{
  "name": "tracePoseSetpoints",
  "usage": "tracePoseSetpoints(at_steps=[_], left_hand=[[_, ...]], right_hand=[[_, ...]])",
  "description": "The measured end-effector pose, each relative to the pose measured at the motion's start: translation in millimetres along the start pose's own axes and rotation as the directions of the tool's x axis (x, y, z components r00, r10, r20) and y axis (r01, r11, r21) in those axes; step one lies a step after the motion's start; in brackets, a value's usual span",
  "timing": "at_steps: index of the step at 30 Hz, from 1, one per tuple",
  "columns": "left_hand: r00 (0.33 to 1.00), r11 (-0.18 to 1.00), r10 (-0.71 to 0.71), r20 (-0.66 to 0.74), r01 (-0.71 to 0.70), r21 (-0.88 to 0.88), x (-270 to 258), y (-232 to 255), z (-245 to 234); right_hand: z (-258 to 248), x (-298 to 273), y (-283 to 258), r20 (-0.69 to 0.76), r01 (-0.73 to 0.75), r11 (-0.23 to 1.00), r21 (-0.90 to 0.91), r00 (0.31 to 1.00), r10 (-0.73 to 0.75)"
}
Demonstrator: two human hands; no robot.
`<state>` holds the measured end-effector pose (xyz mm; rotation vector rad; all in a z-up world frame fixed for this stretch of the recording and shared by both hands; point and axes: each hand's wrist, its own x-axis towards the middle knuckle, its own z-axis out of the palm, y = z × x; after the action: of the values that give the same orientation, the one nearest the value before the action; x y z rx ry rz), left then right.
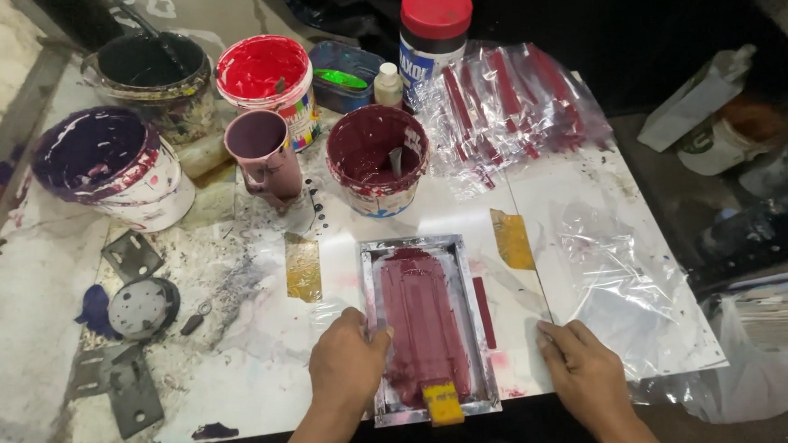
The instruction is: The person prepares a screen printing setup by smoothing a plastic sheet over a surface. They then pour red ink from a container into a metal tray and use a yellow squeegee to spread the ink evenly across the tray's surface.
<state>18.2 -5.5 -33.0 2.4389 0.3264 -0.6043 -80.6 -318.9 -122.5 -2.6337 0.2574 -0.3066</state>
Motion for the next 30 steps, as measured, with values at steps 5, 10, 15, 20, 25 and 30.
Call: tracePoseSetpoints(at_steps=[5,10,15,20,25,30], left_hand=[[1.000,1.000,0.013,-0.016,-0.013,-0.003,12,-12,13],[0.994,0.996,0.083,-0.073,-0.081,0.019,25,-22,24],[0.989,0.991,0.132,-0.071,-0.129,0.039,29,-25,25],[0.993,0.994,0.106,-0.043,-0.107,-0.007,26,-22,16],[0.990,0.989,0.128,-0.066,-0.132,-0.063,24,-21,13],[0.995,0.995,0.096,-0.021,-0.097,-0.036,15,-15,-4]], right_hand=[[10,-4,11,0.009,0.001,0.998,-0.069,1.000,-0.001],[13,-4,12,-0.059,0.057,0.994,-0.094,0.996,-0.062],[12,-3,10,-0.027,0.057,0.993,-0.107,0.998,-0.060],[8,-1,5,-0.115,0.188,0.977,-0.100,0.973,-0.199],[8,-1,5,-0.103,0.185,0.978,-0.095,0.975,-0.195],[9,0,5,-0.102,0.216,0.970,-0.112,0.968,-0.228]])
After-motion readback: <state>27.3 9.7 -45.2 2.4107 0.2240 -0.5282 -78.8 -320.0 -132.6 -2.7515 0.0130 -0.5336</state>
